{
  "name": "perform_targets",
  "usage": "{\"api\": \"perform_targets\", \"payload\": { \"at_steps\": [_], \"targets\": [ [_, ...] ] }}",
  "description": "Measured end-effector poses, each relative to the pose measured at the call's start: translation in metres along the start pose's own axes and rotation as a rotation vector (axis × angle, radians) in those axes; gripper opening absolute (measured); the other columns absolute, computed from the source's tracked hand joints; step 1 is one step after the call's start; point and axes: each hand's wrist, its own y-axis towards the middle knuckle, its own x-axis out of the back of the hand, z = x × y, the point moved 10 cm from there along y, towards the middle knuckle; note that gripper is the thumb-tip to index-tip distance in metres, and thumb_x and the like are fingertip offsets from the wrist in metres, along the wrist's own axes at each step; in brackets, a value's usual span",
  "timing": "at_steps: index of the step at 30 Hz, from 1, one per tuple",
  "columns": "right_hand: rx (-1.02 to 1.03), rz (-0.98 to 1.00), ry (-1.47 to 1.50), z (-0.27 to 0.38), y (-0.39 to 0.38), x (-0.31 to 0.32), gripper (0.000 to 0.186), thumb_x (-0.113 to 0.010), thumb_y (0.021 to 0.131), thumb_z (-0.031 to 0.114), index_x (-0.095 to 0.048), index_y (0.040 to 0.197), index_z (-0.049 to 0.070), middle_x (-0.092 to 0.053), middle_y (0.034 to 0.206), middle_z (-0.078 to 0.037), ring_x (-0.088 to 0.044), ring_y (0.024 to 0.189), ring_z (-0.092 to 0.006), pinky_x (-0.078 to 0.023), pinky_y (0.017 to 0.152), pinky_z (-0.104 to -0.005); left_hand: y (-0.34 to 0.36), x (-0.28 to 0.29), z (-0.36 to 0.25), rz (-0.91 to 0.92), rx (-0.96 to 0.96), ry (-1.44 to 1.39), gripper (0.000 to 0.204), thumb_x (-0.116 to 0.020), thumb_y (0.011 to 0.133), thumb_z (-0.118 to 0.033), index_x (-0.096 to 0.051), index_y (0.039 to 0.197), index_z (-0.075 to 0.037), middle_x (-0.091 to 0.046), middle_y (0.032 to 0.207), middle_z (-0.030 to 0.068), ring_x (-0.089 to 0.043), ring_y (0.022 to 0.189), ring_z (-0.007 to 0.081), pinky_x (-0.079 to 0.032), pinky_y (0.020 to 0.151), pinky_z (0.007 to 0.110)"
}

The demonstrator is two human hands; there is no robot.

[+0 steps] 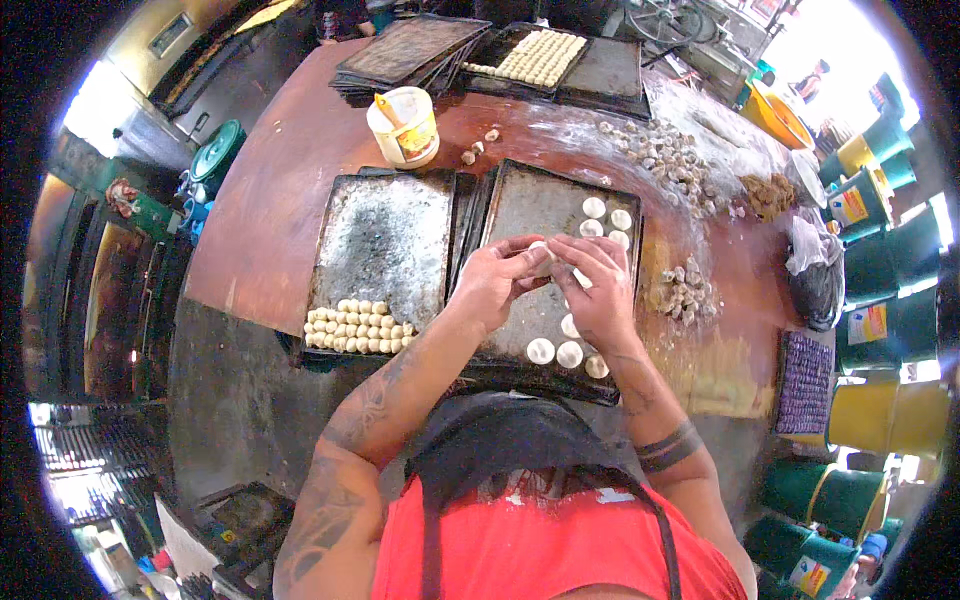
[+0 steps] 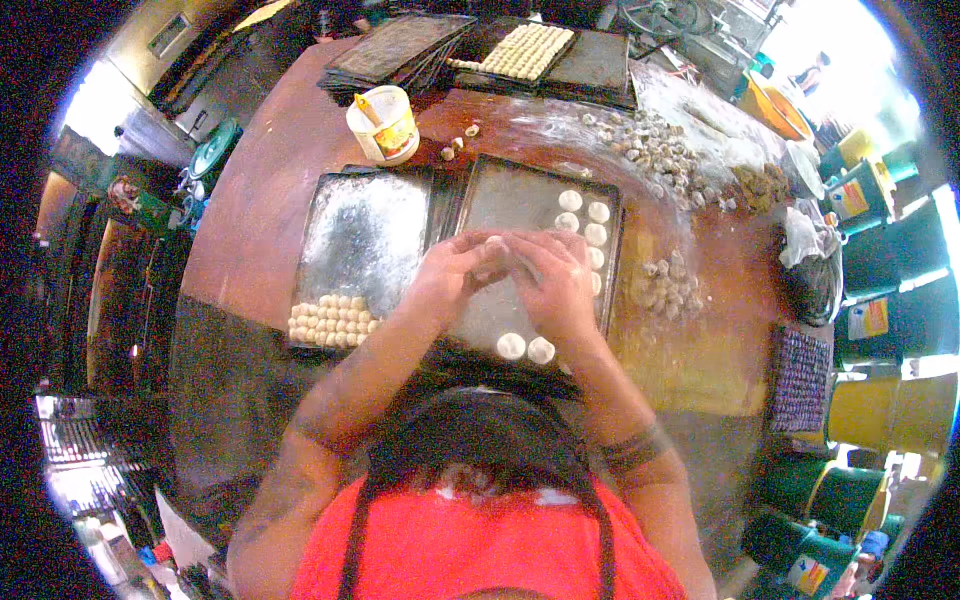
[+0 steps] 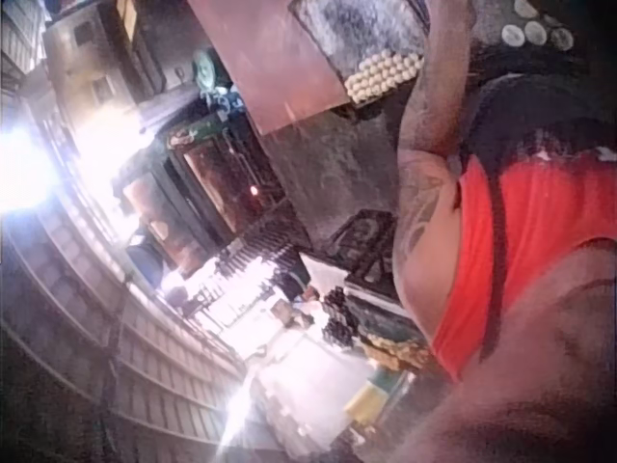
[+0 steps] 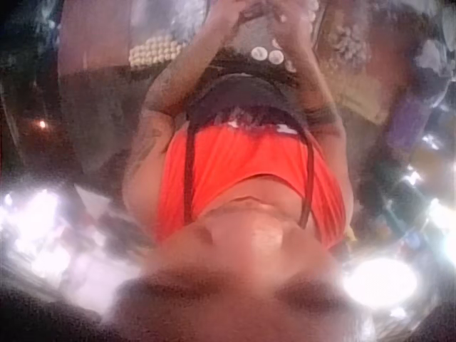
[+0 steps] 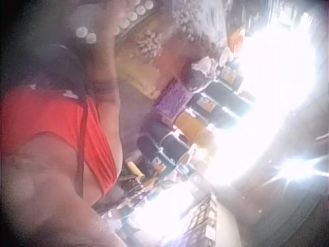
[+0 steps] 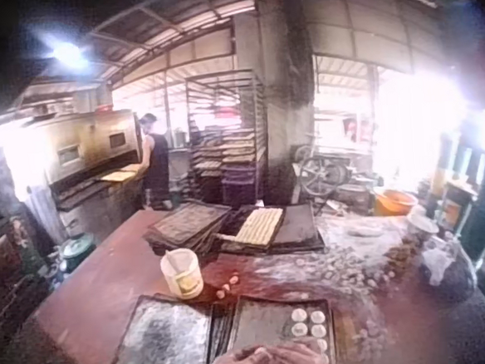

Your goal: The person places baking trays on the table, then takes pieces of dough, fills and rolls them into balls by hand, and arranges them onto a baking tray.

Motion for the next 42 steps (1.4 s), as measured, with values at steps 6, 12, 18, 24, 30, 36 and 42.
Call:
{"api": "perform_targets", "payload": {
  "at_steps": [6,12,18,24,30,36,42],
  "targets": [
    [0.166,0.178,0.304,0.0,0.008,-0.01,0.044,-0.089,0.068,0.01,-0.066,0.106,0.009,-0.066,0.136,-0.011,-0.061,0.125,-0.0366,-0.048,0.107,-0.048,-0.015,-0.035,0.01,0.243,-0.057,0.041,0.047,-0.083,0.086,-0.01,-0.064,0.128,0.001,-0.069,0.12,0.0092,-0.067,0.113,0.0226,-0.054,0.099,0.04],
    [-0.278,0.023,0.343,-0.048,-0.03,-0.033,0.04,-0.086,0.075,0.004,-0.064,0.108,0.006,-0.065,0.116,-0.009,-0.064,0.103,-0.0251,-0.054,0.092,-0.0368,-0.018,-0.027,0.042,0.157,0.121,-0.019,0.046,-0.078,0.094,-0.016,-0.06,0.132,0.001,-0.07,0.119,0.0095,-0.068,0.107,0.0205,-0.056,0.095,0.037],
    [-0.718,0.068,0.725,-0.09,-0.093,-0.075,0.044,-0.077,0.092,0.013,-0.061,0.132,0.001,-0.069,0.106,-0.01,-0.067,0.094,-0.0172,-0.056,0.087,-0.033,-0.038,-0.003,0.022,-0.046,-0.519,1.05,0.046,-0.066,0.096,-0.007,-0.056,0.141,0.002,-0.071,0.12,0.0242,-0.072,0.108,0.0378,-0.057,0.094,0.04],
    [-0.738,0.366,0.285,-0.12,-0.125,-0.101,0.027,-0.07,0.095,0.018,-0.07,0.117,0.003,-0.075,0.109,-0.015,-0.071,0.1,-0.0307,-0.055,0.089,-0.0425,-0.034,0.044,0.039,-0.091,-0.507,1.19,0.074,-0.064,0.093,-0.006,-0.03,0.157,0.005,-0.041,0.157,0.0291,-0.041,0.147,0.0408,-0.033,0.122,0.042],
    [-0.043,0.388,-0.227,-0.051,-0.133,-0.109,0.047,-0.06,0.093,0.015,-0.056,0.14,0.007,-0.057,0.143,-0.018,-0.049,0.136,-0.0423,-0.041,0.113,-0.0525,-0.037,0.075,0.052,-0.193,-0.162,0.97,0.045,-0.069,0.092,-0.006,-0.059,0.136,0.0,-0.067,0.129,0.0169,-0.065,0.122,0.0283,-0.05,0.105,0.039],
    [-0.329,0.218,-0.094,-0.172,-0.1,-0.038,0.035,-0.065,0.086,0.01,-0.071,0.12,0.005,-0.071,0.109,-0.02,-0.066,0.109,-0.0394,-0.052,0.095,-0.0505,-0.071,0.08,0.056,-0.027,-0.21,1.23,0.022,-0.068,0.093,-0.01,-0.069,0.113,0.0,-0.074,0.105,0.0175,-0.073,0.097,0.0294,-0.057,0.086,0.039],
    [-0.383,0.313,-0.658,-0.319,-0.163,0.034,0.03,-0.07,0.082,0.015,-0.073,0.111,0.007,-0.072,0.114,-0.017,-0.063,0.111,-0.0387,-0.049,0.099,-0.0486,-0.097,0.203,0.008,-0.524,-0.251,1.829,0.012,-0.069,0.082,-0.008,-0.068,0.094,-0.006,-0.063,0.104,0.0145,-0.063,0.1,0.0377,-0.054,0.086,0.049]
  ]
}}
